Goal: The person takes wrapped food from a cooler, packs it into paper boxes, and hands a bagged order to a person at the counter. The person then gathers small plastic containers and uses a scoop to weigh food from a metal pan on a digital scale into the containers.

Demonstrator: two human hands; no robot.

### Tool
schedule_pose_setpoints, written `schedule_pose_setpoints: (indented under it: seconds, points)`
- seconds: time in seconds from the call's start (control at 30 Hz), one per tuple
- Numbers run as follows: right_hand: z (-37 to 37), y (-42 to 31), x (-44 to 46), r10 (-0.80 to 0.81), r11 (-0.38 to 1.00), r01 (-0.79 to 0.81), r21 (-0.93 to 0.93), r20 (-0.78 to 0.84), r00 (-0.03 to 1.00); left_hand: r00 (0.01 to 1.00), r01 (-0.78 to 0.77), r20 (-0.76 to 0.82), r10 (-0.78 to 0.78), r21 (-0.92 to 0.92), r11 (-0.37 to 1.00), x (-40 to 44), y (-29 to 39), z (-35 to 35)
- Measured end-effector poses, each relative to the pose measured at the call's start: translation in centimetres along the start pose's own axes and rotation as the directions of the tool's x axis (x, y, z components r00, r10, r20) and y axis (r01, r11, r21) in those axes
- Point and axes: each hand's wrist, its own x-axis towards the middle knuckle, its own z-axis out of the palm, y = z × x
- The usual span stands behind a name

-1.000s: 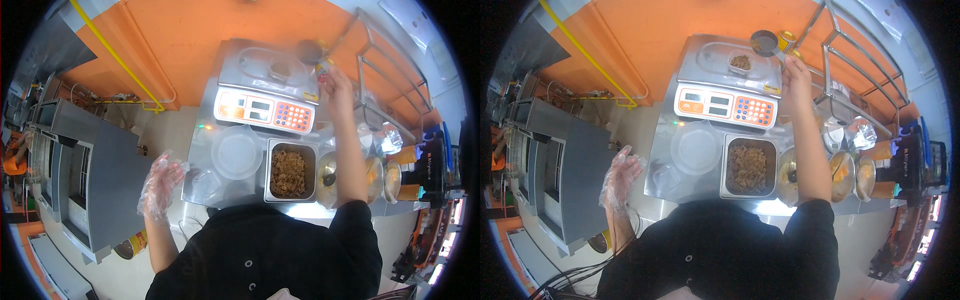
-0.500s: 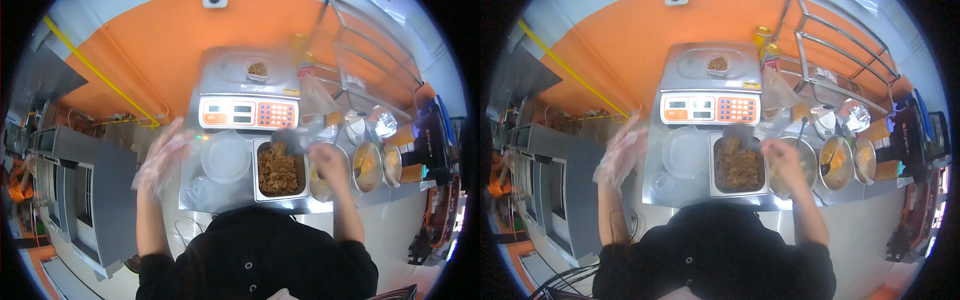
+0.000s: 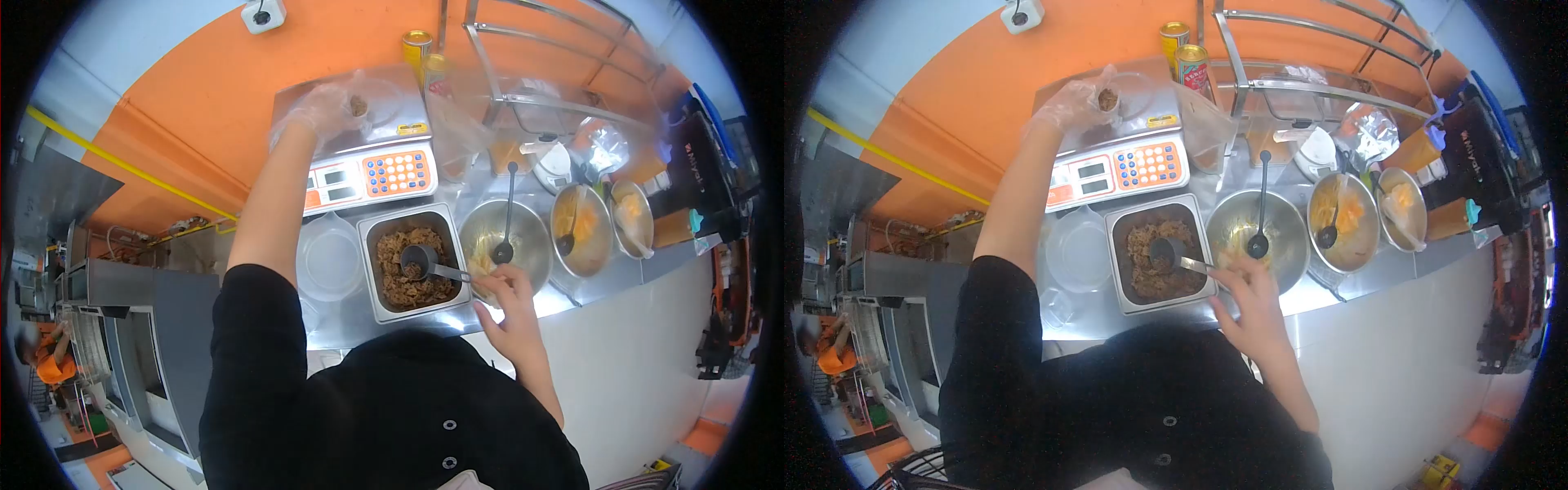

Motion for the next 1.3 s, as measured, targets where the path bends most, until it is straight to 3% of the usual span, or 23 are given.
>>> schedule_pose_setpoints:
  seconds: [0.1,0.2,0.3,0.43,0.5,0.53,0.67,0.73,0.77,0.87,0.97,1.03,1.1,1.2,1.3]
  points:
    - [-1.0,1.2,-1.7,0.037,0.999,-0.037,0.005,-0.096,0.995,1.0,-0.004,0.026,0.006,-0.068,0.998,-1.6,1.1,-1.0]
    - [-1.4,1.8,-2.5,0.029,1.0,-0.029,0.003,-0.173,0.984,0.997,0.04,-0.06,-0.046,-0.101,0.994,-5.6,2.4,-2.7]
    - [-1.3,2.0,-3.0,0.075,0.996,-0.064,0.055,-0.215,0.974,0.967,0.037,-0.249,-0.046,-0.038,0.999,-11.8,0.6,-3.2]
    - [-0.1,1.9,-2.0,-0.007,0.997,0.023,0.075,-0.209,0.978,0.965,0.238,-0.01,-0.263,-0.387,0.891,-21.7,-3.7,-1.0]
    - [0.6,0.8,-1.0,0.013,0.992,0.01,0.13,-0.174,0.985,0.947,0.3,0.018,-0.32,-0.404,0.864,-24.9,-6.1,2.4]
    - [0.7,0.2,-0.5,0.025,0.988,-0.001,0.152,-0.154,0.988,0.954,0.261,-0.057,-0.295,-0.327,0.908,-26.1,-7.5,5.0]
    - [1.7,-2.9,2.5,-0.24,0.964,0.254,0.083,-0.149,0.959,0.967,0.162,-0.173,-0.186,-0.145,0.976,-27.8,-10.5,11.0]
    - [2.4,-4.1,3.5,-0.3,0.947,0.312,0.076,-0.138,0.944,0.971,0.185,-0.106,-0.214,-0.238,0.954,-28.3,-9.4,11.0]
    - [2.8,-4.8,3.9,-0.308,0.942,0.321,0.097,-0.131,0.942,0.972,0.197,-0.069,-0.226,-0.285,0.938,-28.9,-8.9,10.6]
    - [4.3,-6.4,4.7,-0.343,0.925,0.356,0.131,-0.117,0.932,0.869,0.339,-0.082,-0.489,-0.621,0.706,-31.5,-8.6,10.0]
    - [5.3,-6.9,4.9,-0.36,0.919,0.364,0.154,-0.052,0.931,0.763,0.225,-0.137,-0.631,-0.86,0.459,-34.8,-9.8,11.8]
    - [5.9,-6.7,5.1,-0.383,0.909,0.382,0.165,-0.027,0.923,0.788,0.477,0.189,-0.586,-0.79,0.386,-37.0,-10.2,14.5]
    - [6.1,-6.4,5.3,-0.402,0.903,0.398,0.164,-0.011,0.916,0.884,0.415,0.106,-0.456,-0.628,0.658,-38.1,-7.2,15.0]
    - [6.0,-6.1,5.7,-0.4,0.906,0.398,0.147,-0.016,0.916,0.809,0.512,0.177,-0.56,-0.68,0.525,-37.9,-5.2,16.8]
    - [4.9,-6.1,5.9,-0.363,0.922,0.367,0.126,-0.054,0.93,0.769,0.539,0.219,-0.601,-0.728,0.425,-36.6,-4.1,11.6]
